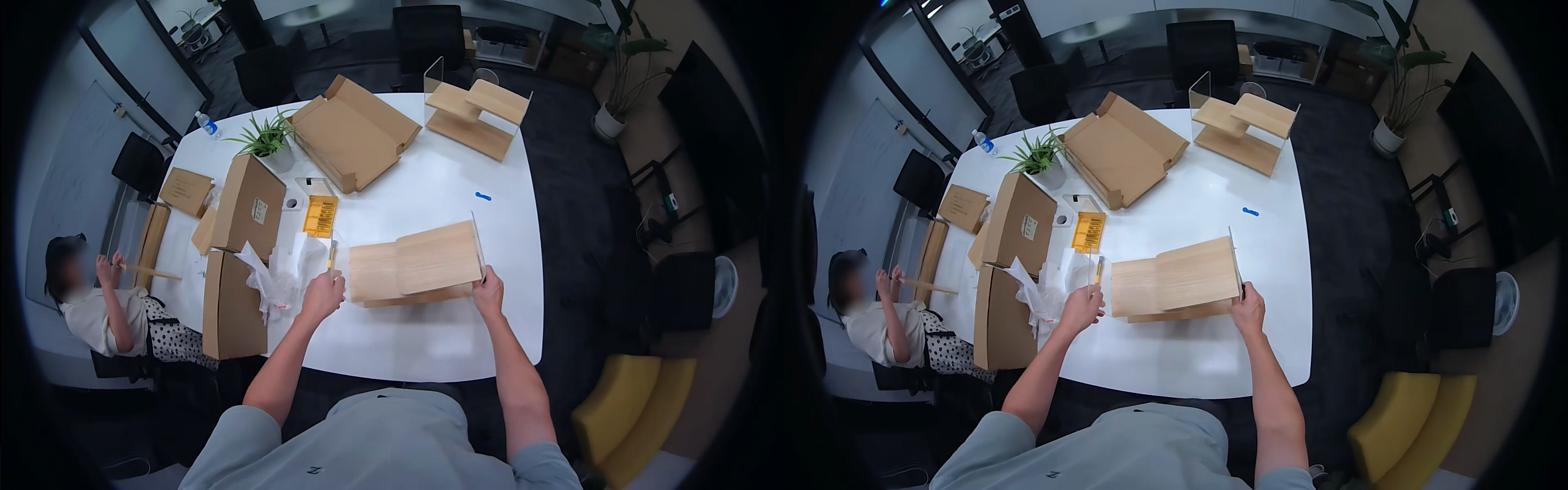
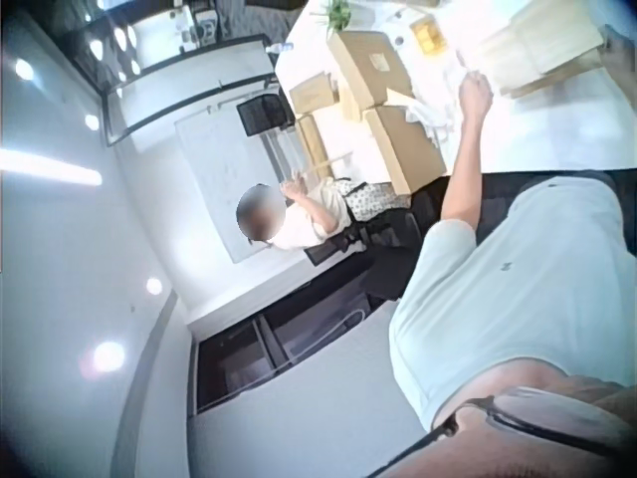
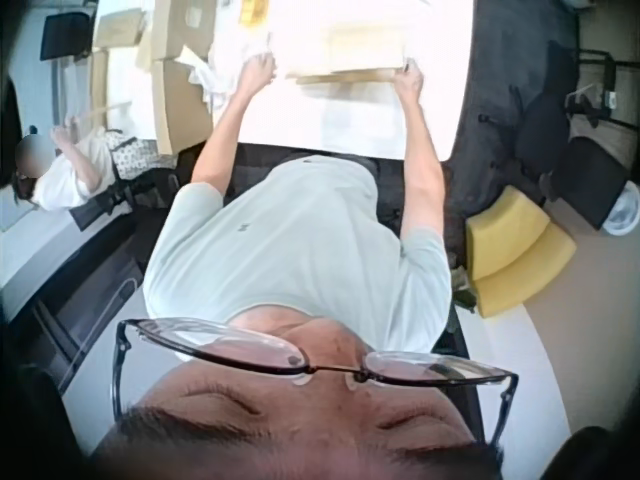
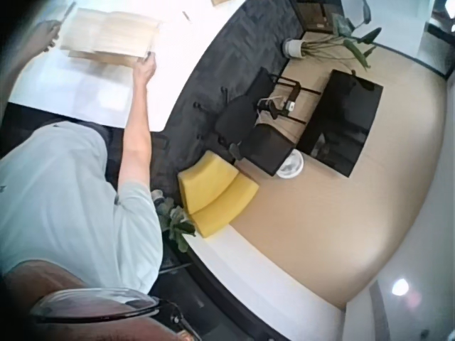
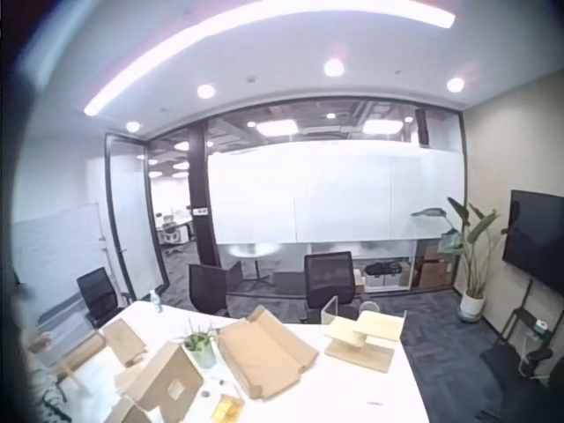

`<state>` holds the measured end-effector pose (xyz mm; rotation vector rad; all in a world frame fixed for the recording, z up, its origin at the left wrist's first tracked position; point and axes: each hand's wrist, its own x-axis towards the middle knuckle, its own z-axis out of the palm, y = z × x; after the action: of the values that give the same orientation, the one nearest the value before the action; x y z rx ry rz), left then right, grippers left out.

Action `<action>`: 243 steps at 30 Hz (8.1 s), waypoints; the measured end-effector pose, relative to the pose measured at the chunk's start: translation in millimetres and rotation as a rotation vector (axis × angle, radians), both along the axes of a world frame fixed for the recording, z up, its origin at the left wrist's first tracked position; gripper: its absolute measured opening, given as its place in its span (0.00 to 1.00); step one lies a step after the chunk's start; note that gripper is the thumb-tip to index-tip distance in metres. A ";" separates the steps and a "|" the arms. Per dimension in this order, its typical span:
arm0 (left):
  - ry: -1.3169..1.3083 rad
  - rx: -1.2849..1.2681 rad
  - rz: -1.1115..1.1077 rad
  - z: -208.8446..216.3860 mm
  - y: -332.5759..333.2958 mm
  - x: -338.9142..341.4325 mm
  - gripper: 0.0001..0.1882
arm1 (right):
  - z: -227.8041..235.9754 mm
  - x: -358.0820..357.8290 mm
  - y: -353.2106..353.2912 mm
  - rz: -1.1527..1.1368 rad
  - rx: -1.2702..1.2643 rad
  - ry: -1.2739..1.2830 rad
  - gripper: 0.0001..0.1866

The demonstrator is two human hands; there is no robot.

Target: The person assembles a small wooden shelf unit on a white table. They align wooden panels, insert dowels, and tighten screws with a screwdriver to secure the structure. The person flips the unit to access different sides and continues fastening components.

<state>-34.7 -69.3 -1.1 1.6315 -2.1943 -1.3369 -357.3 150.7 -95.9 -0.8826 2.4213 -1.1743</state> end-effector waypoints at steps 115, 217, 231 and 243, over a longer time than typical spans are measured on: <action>1.412 1.015 0.950 -137.0 102.2 -108.5 0.24 | 167.8 -28.9 -139.6 0.092 0.157 -0.688 0.02; -0.329 -0.417 -0.990 -99.9 65.2 27.2 0.07 | -4.8 91.2 11.6 0.006 -0.250 -1.129 0.03; 0.341 0.410 -0.118 -138.6 33.7 -31.6 0.18 | -19.5 181.0 4.2 -0.192 -0.165 -1.155 0.03; 0.440 0.609 0.174 -113.2 26.9 -44.2 0.08 | -49.0 168.2 -10.1 0.021 0.125 -0.461 0.12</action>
<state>-78.8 -42.4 -114.3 1.4302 -1.4406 -2.1887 -189.0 140.6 -144.9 -0.5268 2.0764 -1.0651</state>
